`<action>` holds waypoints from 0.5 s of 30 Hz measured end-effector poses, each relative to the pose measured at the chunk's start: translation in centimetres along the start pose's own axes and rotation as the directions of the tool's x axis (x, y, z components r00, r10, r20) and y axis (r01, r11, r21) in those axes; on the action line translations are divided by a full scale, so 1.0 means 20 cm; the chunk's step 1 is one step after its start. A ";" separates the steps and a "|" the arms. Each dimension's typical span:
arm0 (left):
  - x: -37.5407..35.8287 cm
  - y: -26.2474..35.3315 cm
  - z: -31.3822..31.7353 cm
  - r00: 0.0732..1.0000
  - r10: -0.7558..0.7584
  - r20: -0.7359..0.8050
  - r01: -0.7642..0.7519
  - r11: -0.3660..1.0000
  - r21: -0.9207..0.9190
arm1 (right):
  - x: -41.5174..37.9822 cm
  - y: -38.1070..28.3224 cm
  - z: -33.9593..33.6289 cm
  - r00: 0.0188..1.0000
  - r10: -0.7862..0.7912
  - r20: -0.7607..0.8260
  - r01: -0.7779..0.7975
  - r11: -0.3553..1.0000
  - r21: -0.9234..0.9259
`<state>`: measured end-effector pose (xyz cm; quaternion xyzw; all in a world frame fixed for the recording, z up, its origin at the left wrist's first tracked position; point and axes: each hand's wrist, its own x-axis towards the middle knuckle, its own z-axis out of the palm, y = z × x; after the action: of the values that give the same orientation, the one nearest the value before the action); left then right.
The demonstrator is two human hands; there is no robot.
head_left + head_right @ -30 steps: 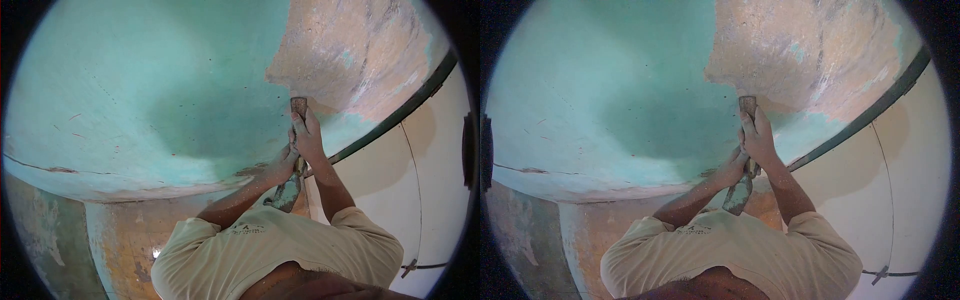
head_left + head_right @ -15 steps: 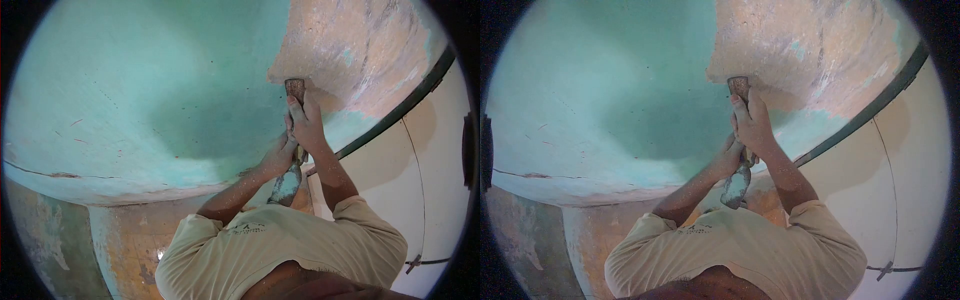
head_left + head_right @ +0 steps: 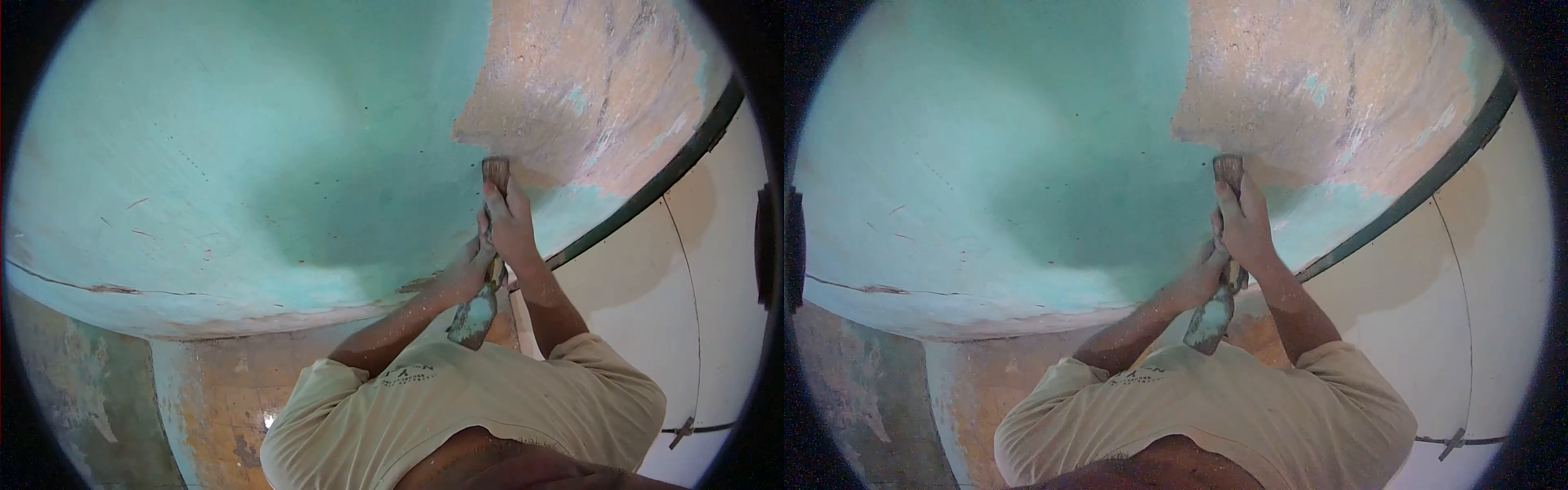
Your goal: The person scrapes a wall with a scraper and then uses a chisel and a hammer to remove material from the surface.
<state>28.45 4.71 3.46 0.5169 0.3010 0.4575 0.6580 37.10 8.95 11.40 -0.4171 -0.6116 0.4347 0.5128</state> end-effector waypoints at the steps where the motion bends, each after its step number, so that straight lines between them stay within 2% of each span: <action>1: 0.02 0.05 -0.05 0.999 0.003 0.052 -0.004 1.000 0.022 | 0.01 -0.02 0.00 1.000 -0.006 0.000 0.006 1.000 0.001; 2: 0.03 0.07 -0.06 0.995 0.004 0.104 -0.008 0.999 0.041 | 0.01 -0.04 0.00 1.000 0.015 0.005 -0.015 1.000 0.010; 4: 0.04 -0.04 -0.06 0.998 0.039 0.055 -0.043 0.995 0.086 | 0.01 -0.06 0.00 0.998 0.055 0.016 -0.056 0.997 0.045; 6: 0.03 -0.09 -0.05 0.999 0.024 0.034 -0.025 0.999 0.043 | -0.04 0.03 -0.02 0.996 0.085 0.011 -0.085 0.995 0.046; 8: -0.03 -0.07 0.00 0.998 -0.043 0.044 0.047 0.993 -0.110 | -0.04 0.08 -0.02 0.997 0.077 0.008 -0.077 0.995 0.063; 10: -0.06 -0.02 0.00 0.994 -0.108 0.009 0.108 0.988 -0.107 | -0.05 0.10 -0.02 0.998 0.061 0.004 -0.061 0.993 0.105; 13: -0.08 -0.01 -0.02 0.988 -0.153 -0.008 0.152 0.986 -0.073 | -0.04 0.17 -0.02 0.997 0.070 0.040 -0.078 0.964 0.252; 15: -0.10 0.00 -0.05 0.984 -0.178 0.013 0.178 0.984 0.003 | -0.06 0.20 -0.01 0.987 0.149 0.057 -0.159 0.903 0.398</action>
<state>26.74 3.38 3.07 0.4917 0.3419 0.3929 0.6978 37.64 9.00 7.23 -0.3444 -0.4810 0.5953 0.5438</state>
